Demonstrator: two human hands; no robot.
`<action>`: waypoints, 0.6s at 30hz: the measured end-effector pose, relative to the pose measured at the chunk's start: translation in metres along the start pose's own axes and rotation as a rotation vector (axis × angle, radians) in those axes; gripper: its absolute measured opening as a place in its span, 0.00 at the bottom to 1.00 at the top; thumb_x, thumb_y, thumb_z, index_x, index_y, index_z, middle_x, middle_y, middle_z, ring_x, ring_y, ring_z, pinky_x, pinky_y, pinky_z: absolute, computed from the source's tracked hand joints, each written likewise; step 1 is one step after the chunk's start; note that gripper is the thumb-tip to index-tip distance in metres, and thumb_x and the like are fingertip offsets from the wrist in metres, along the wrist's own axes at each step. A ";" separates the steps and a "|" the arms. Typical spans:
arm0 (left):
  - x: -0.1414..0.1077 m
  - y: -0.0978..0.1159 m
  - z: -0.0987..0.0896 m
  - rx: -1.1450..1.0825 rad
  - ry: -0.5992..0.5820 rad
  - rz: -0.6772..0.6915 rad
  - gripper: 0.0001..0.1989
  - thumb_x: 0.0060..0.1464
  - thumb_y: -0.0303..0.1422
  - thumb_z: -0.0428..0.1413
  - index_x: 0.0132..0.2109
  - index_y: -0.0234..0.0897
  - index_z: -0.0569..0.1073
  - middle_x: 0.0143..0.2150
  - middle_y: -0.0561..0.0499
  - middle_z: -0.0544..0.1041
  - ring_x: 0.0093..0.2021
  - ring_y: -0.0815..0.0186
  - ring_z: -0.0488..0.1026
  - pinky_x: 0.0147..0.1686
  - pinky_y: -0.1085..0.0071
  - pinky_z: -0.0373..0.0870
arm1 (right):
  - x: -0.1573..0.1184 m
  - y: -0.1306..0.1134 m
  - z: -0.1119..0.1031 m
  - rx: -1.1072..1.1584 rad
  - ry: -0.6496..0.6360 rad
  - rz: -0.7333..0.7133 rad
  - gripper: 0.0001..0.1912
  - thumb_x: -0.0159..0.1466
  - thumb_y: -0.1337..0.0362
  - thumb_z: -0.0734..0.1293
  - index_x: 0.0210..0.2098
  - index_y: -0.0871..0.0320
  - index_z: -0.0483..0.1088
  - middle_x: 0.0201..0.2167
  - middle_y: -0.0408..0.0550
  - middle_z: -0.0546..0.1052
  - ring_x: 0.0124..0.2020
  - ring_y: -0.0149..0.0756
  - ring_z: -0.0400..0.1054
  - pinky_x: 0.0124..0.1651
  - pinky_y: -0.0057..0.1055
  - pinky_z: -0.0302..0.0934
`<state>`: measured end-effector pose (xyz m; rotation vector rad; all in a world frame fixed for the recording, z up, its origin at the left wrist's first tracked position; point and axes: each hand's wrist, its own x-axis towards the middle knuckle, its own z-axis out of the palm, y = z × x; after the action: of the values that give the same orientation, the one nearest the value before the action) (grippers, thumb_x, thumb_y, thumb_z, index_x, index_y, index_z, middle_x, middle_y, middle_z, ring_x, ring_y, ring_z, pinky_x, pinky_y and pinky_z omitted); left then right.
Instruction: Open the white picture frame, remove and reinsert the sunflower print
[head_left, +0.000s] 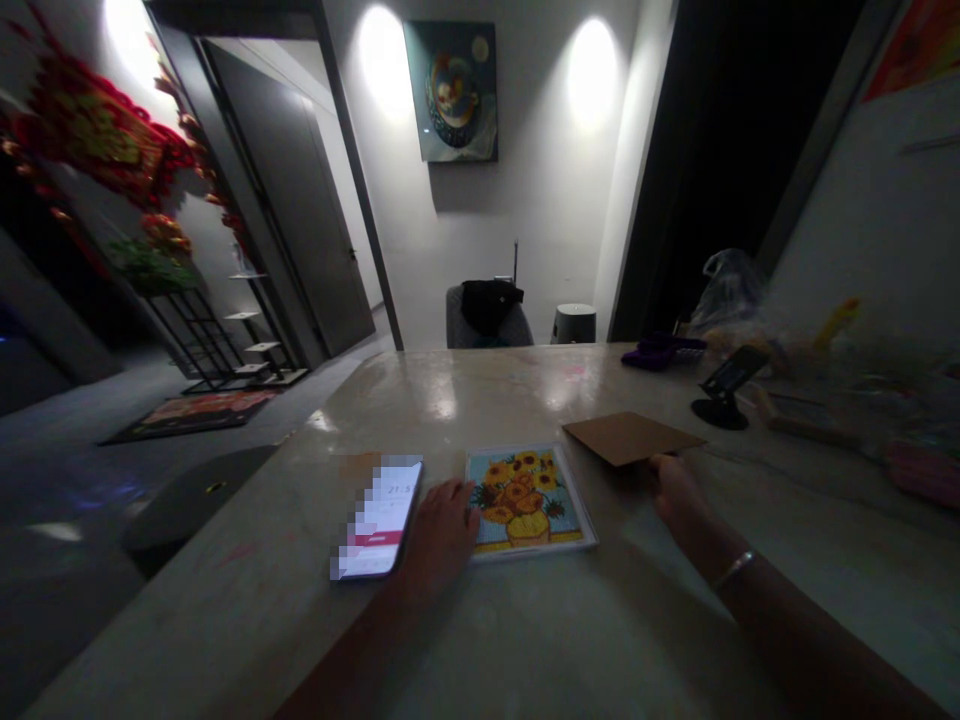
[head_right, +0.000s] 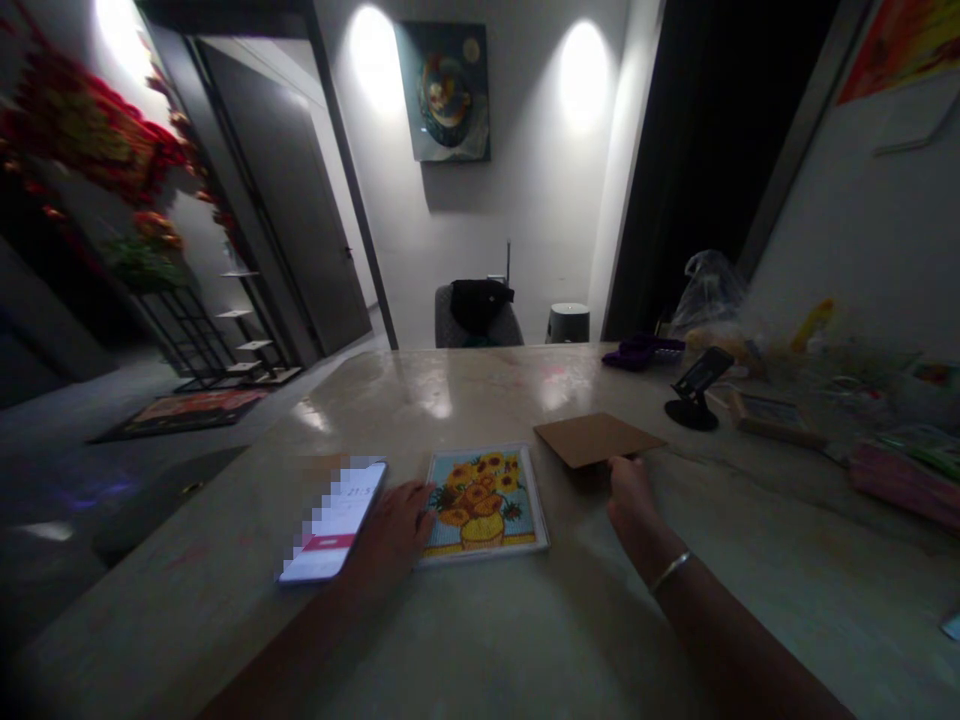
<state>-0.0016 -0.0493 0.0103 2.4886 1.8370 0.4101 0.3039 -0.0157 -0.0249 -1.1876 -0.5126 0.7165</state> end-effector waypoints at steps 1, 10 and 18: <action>0.000 -0.001 0.000 0.012 0.012 -0.016 0.19 0.53 0.33 0.43 0.50 0.32 0.66 0.49 0.43 0.68 0.50 0.60 0.63 0.51 0.64 0.56 | 0.000 -0.004 -0.001 -0.009 0.045 -0.005 0.09 0.41 0.72 0.59 0.24 0.57 0.62 0.19 0.38 0.67 0.21 0.30 0.62 0.22 0.25 0.58; 0.002 -0.001 -0.002 0.002 0.028 -0.037 0.17 0.52 0.33 0.44 0.47 0.31 0.67 0.43 0.43 0.69 0.45 0.61 0.65 0.46 0.66 0.60 | -0.011 -0.027 0.001 -0.129 0.256 -0.051 0.14 0.44 0.67 0.60 0.33 0.58 0.63 0.22 0.37 0.63 0.22 0.27 0.57 0.24 0.24 0.53; 0.001 0.000 -0.006 -0.050 0.012 -0.041 0.18 0.53 0.34 0.43 0.48 0.33 0.67 0.45 0.44 0.69 0.46 0.62 0.65 0.48 0.65 0.60 | -0.051 -0.024 0.021 -0.586 -0.475 -0.344 0.10 0.53 0.62 0.60 0.31 0.59 0.69 0.30 0.48 0.73 0.33 0.37 0.67 0.39 0.34 0.59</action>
<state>-0.0026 -0.0492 0.0164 2.4168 1.8549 0.4644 0.2598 -0.0442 0.0049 -1.4151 -1.3598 0.5596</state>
